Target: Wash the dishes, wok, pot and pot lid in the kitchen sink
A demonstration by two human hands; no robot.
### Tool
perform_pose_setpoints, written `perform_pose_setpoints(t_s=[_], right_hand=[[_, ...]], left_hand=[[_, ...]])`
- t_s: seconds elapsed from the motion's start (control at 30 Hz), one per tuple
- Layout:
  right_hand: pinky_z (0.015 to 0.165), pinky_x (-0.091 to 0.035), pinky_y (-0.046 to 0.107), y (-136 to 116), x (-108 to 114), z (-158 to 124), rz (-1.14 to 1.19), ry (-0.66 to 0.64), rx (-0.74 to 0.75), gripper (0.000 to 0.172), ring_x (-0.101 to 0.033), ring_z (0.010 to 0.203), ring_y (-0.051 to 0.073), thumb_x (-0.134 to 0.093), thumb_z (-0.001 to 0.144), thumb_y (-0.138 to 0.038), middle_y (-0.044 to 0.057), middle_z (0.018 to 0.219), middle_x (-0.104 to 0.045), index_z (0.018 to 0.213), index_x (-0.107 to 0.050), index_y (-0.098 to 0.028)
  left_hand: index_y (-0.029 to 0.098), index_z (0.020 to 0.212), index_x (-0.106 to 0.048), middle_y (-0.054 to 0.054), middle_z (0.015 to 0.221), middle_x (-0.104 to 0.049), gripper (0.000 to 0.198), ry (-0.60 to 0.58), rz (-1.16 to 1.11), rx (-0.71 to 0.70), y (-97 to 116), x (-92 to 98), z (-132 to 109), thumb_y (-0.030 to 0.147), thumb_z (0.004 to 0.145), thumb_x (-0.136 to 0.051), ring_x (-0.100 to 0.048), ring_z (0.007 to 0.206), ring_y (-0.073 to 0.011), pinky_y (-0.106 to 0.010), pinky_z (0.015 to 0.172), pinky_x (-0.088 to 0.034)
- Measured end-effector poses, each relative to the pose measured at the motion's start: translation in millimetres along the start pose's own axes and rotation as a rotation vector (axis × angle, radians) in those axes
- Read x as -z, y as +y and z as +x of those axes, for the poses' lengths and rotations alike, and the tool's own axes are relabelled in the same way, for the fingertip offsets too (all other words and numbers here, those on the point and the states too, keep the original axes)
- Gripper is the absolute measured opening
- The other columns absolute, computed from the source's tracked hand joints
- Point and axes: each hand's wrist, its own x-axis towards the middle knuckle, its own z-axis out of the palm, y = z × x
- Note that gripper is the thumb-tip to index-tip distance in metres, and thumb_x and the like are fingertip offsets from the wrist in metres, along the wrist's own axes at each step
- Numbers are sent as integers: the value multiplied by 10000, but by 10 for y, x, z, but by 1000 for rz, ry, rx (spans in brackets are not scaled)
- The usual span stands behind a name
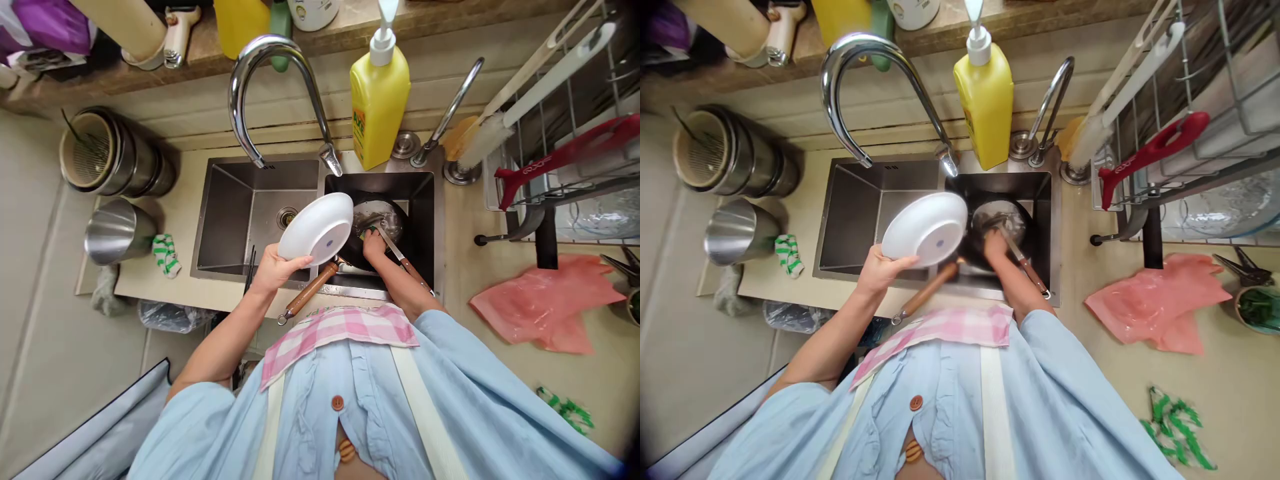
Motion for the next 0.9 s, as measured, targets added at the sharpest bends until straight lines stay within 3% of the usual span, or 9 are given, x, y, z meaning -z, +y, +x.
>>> perform_pose_setpoints(t_s=[0.1, 0.3, 0.37, 0.5, 0.57, 0.67, 0.77, 0.83, 0.9], right_hand=[[1032, -386, 575, 21, -50, 15, -58, -3, 2, 342, -524, 1278, 389, -387, 1009, -175, 345, 1342, -504, 1257, -595, -62], [931, -489, 520, -141, 119, -67, -121, -78, 21, 311, -615, 1109, 368, -537, 922, -284, 241, 1133, -626, 1167, -630, -116], [959, -482, 484, -243, 300, -189, -50, -1, 150, 363, -606, 1104, 338, -470, 904, -236, 206, 1126, -638, 1224, -600, -120], [1039, -433, 433, -571, 718, -636, 159, 311, 593, 468, -536, 1170, 290, -400, 875, -194, 167, 1241, -571, 1318, -542, -145], [1006, -443, 418, -804, 843, -898, 130, 329, 788, 439, -534, 1128, 277, -426, 884, -217, 138, 1194, -560, 1294, -578, -183], [1030, -390, 473, -1144, 911, -1119, -90, 285, 999, 371, -508, 1174, 301, -490, 876, -221, 125, 1228, -561, 1209, -652, -240], [1080, -331, 497, -1276, 1009, -959, -169, 265, 1008, 405, -460, 1285, 320, -477, 865, -178, 126, 1400, -511, 1226, -648, -242], [1055, -379, 436, -1199, 1117, -692, -46, 234, 905, 469, -498, 1248, 285, -420, 873, -155, 131, 1401, -520, 1304, -594, -212], [996, -437, 385, -1040, 1182, -424, 102, 194, 780, 496, -549, 1158, 254, -370, 902, -175, 124, 1317, -575, 1371, -528, -192]], left_hand=[[149, 851, -802, -93, 892, -787, 437, 121, -209, 102, -100, -90, -4, 387, 512, -941, -730, 818, -267, -377, 785, -616], [144, 887, -791, -118, 969, -790, 497, 159, -346, 133, -162, -240, 136, 390, 485, -950, -732, 916, -302, -435, 862, -606], [138, 890, -785, -118, 962, -789, 501, 173, -342, 128, -170, -281, 202, 379, 483, -950, -729, 906, -304, -437, 845, -602], [128, 883, -774, -97, 895, -781, 470, 135, -262, 117, -181, -408, 328, 356, 506, -938, -720, 856, -300, -425, 793, -595], [142, 814, -762, -65, 811, -761, 357, 82, -226, 104, -172, -511, 378, 327, 550, -914, -711, 806, -272, -403, 770, -593], [194, 776, -742, -27, 829, -755, 232, 81, -227, 26, -128, -654, 403, 251, 596, -877, -704, 849, -232, -366, 822, -589], [180, 825, -755, -36, 852, -763, 293, 11, -230, 18, -52, -661, 332, 258, 577, -891, -714, 871, -247, -366, 823, -592], [141, 857, -773, -60, 821, -766, 370, -69, -227, 61, 12, -588, 244, 313, 559, -909, -724, 826, -274, -386, 775, -600], [129, 891, -786, -81, 847, -780, 440, -57, -258, 68, 72, -516, 152, 355, 539, -924, -731, 826, -293, -403, 767, -604]])
